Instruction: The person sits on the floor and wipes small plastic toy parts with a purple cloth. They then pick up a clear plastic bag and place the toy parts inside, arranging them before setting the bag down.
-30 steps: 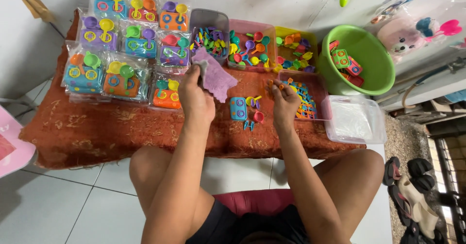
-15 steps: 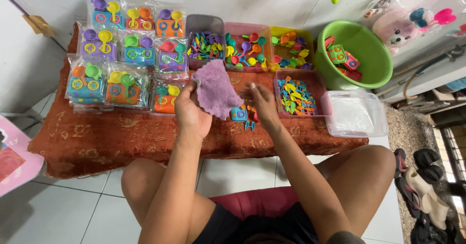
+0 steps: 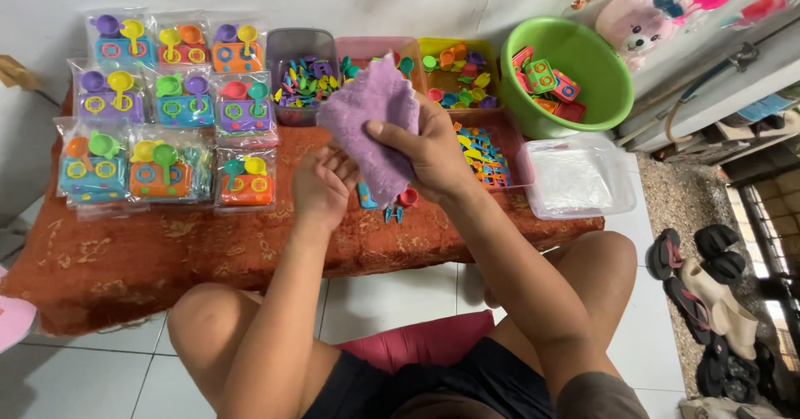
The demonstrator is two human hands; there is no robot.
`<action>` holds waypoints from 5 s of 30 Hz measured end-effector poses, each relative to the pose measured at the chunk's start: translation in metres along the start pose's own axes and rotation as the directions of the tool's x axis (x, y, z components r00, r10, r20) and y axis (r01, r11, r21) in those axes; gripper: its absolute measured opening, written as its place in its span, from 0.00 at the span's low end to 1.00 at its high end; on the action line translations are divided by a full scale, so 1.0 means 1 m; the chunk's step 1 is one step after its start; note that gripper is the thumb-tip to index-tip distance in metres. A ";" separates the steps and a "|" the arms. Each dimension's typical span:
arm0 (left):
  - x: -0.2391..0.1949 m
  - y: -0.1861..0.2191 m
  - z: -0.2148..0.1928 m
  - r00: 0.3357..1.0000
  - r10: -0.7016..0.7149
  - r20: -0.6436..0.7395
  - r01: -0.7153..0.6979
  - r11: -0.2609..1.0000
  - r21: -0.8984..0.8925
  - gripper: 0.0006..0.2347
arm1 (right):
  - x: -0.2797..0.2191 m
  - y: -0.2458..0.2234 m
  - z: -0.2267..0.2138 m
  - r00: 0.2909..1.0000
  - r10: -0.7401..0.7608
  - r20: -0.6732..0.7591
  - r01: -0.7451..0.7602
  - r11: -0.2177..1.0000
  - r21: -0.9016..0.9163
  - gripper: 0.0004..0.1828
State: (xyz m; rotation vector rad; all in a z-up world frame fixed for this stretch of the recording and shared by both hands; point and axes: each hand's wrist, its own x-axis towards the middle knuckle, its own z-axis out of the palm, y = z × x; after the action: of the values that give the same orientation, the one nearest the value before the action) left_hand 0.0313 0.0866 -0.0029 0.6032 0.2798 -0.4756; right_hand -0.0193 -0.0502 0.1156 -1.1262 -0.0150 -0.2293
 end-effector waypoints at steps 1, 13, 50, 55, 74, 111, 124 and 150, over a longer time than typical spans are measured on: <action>0.000 -0.003 0.001 1.000 0.002 -0.003 -0.002 1.000 -0.004 0.09 | -0.006 -0.010 0.010 1.000 0.004 0.003 -0.004 1.000 -0.001 0.14; -0.001 -0.016 -0.007 0.998 0.039 -0.045 -0.038 0.999 0.023 0.10 | -0.009 -0.024 -0.097 0.992 0.047 0.121 0.020 0.868 -0.496 0.24; 0.095 0.022 -0.065 0.955 0.112 -0.275 -0.121 0.993 -0.014 0.15 | 0.086 0.005 -0.325 0.997 0.075 0.017 -0.005 0.283 -0.959 0.13; 0.084 0.016 -0.073 0.951 0.119 -0.285 -0.128 0.992 -0.013 0.15 | 0.079 -0.006 -0.304 0.995 0.095 -0.018 -0.054 0.386 -0.921 0.13; 0.086 0.010 -0.080 0.942 0.143 -0.305 -0.155 0.988 -0.015 0.18 | 0.085 -0.018 -0.339 0.894 -0.400 0.205 0.269 0.112 -0.957 0.06; 0.075 0.009 -0.083 0.884 0.262 -0.387 -0.271 0.962 0.032 0.24 | 0.029 -0.077 -0.400 0.963 -0.260 -0.076 -0.002 0.274 -0.962 0.04; 0.016 -0.039 -0.073 0.873 0.297 -0.386 -0.321 0.947 0.001 0.25 | -0.024 -0.025 -0.447 0.875 0.285 -0.392 -0.376 -0.111 -0.920 0.32; -0.072 -0.111 -0.083 0.460 0.853 -0.246 -0.480 0.472 0.739 0.26 | -0.034 -0.010 -0.437 0.795 -0.265 -0.545 -0.332 0.562 -0.758 0.11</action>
State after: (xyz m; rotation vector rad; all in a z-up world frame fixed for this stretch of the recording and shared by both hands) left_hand -0.0959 0.0815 -0.0932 1.4226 0.4496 0.5513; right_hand -0.1002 -0.4395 -0.0683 -1.9725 0.8007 -0.6085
